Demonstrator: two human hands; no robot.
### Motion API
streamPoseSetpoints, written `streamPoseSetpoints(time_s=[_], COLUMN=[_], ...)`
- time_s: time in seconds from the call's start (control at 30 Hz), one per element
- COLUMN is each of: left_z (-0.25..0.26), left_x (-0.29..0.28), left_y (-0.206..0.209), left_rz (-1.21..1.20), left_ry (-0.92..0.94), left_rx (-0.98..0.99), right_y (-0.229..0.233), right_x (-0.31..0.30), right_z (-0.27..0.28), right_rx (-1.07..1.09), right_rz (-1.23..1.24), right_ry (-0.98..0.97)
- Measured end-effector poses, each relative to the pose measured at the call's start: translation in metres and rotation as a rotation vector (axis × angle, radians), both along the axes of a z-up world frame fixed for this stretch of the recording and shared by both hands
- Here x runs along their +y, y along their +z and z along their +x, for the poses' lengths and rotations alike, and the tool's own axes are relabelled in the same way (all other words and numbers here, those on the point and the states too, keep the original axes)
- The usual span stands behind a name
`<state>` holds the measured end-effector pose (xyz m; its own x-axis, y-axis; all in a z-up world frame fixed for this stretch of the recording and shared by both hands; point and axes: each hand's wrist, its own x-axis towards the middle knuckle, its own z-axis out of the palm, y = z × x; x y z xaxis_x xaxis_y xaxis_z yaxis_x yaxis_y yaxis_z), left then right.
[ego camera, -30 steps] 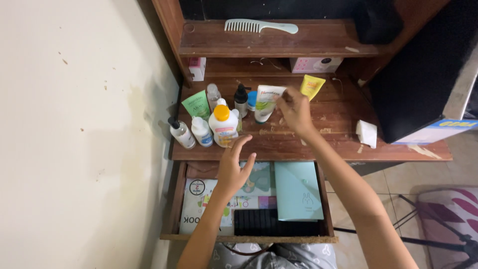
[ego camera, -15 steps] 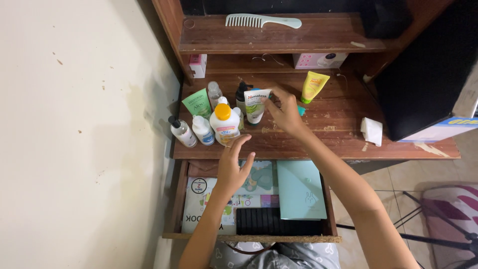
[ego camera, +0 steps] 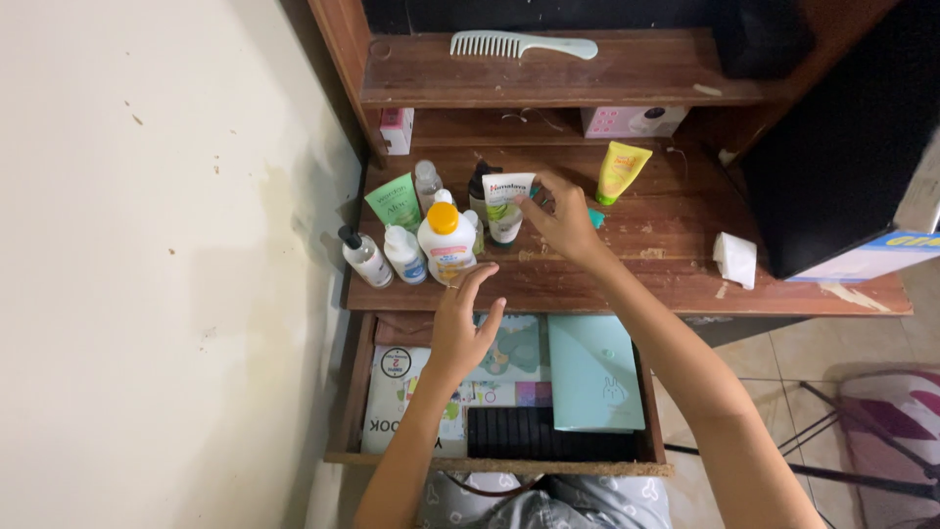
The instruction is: Organizing various toiletries and bottles inside a desk drawer.
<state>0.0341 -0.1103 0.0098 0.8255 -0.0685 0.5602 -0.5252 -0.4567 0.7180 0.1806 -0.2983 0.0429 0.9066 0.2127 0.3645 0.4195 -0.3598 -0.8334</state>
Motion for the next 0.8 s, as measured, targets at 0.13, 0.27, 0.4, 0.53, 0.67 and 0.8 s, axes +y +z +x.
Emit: streamPoseSetpoints(time_s=[0.13, 0.27, 0.4, 0.53, 0.67, 0.8], left_z=[-0.008, -0.01, -0.02, -0.031, -0.042, -0.042], left_x=[0.002, 0.009, 0.019, 0.029, 0.039, 0.047], left_y=[0.006, -0.004, -0.01, -0.018, -0.027, -0.047], left_rz=[-0.018, 0.007, 0.05, 0.088, 0.099, 0.216], left_ry=[-0.005, 0.004, 0.039, 0.099, 0.075, 0.069], left_rx=[0.017, -0.042, -0.045, -0.026, 0.029, 0.107], right_y=[-0.009, -0.012, -0.014, -0.018, -0.014, -0.025], right_x=[-0.006, -0.016, -0.023, -0.022, -0.016, -0.001], right_z=[-0.002, -0.014, -0.039, -0.072, -0.106, -0.127], right_rx=[-0.073, -0.242, -0.338, -0.137, -0.253, -0.296], right_rz=[0.021, 0.005, 0.013, 0.205, -0.069, -0.308], right_ry=[0.007, -0.021, -0.098, -0.035, 0.088, 0.379])
